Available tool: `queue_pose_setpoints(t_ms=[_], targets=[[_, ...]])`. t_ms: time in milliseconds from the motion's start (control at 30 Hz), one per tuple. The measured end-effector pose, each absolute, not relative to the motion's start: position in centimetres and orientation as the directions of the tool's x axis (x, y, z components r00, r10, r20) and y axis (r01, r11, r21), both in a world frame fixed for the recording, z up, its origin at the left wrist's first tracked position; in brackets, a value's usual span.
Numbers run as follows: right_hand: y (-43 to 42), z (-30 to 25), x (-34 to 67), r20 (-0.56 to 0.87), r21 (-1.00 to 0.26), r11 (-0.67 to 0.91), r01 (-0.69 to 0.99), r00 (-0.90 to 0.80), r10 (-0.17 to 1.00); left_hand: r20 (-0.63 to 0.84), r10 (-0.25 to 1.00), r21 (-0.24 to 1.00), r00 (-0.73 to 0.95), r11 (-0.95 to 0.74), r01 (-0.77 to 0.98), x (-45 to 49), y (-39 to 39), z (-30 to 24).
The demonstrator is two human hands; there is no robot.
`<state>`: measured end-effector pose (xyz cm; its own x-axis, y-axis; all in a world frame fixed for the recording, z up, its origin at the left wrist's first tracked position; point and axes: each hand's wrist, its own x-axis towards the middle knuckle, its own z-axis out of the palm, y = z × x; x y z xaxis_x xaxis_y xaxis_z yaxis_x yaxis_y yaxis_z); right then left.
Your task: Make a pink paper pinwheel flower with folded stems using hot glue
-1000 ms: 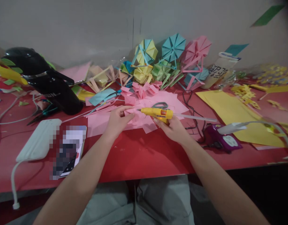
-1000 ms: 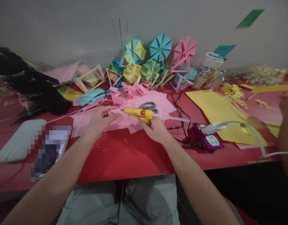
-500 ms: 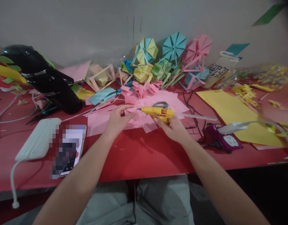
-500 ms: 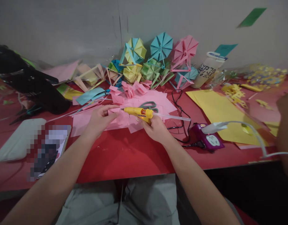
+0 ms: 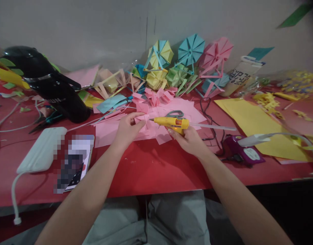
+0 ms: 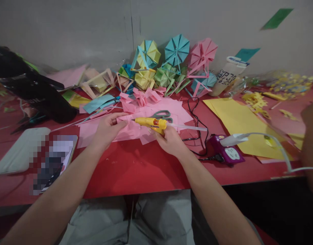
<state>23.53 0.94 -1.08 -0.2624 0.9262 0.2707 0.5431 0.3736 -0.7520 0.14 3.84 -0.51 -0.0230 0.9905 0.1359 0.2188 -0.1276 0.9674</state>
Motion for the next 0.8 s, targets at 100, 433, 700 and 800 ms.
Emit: queue_pose_setpoints(t_ms=[100, 433, 700, 800], targets=[[0.9, -1.0, 23.5, 0.258, -0.754, 0.365, 0.546, -0.265, 0.929, 0.137, 0.99, 0.966, -0.036, -0.126, 0.227, 0.1, 3.9, -0.6], [0.8, -1.2, 23.5, 0.242, -0.771, 0.357, 0.527, -0.276, 0.93, 0.153, 0.984, 0.948, -0.094, -0.12, 0.296, -0.2, 4.3, -0.7], [0.6, -1.2, 23.8, 0.204, -0.786, 0.314, 0.532, -0.257, 0.945, 0.127, 0.974, 0.987, -0.187, -0.106, 0.117, -0.4, 4.7, -1.0], [1.1, -1.2, 24.7, 0.241, -0.783, 0.301, 0.545, -0.18, 0.954, 0.147, 0.966, 0.986, -0.213, -0.126, 0.112, -0.5, 4.7, -0.9]])
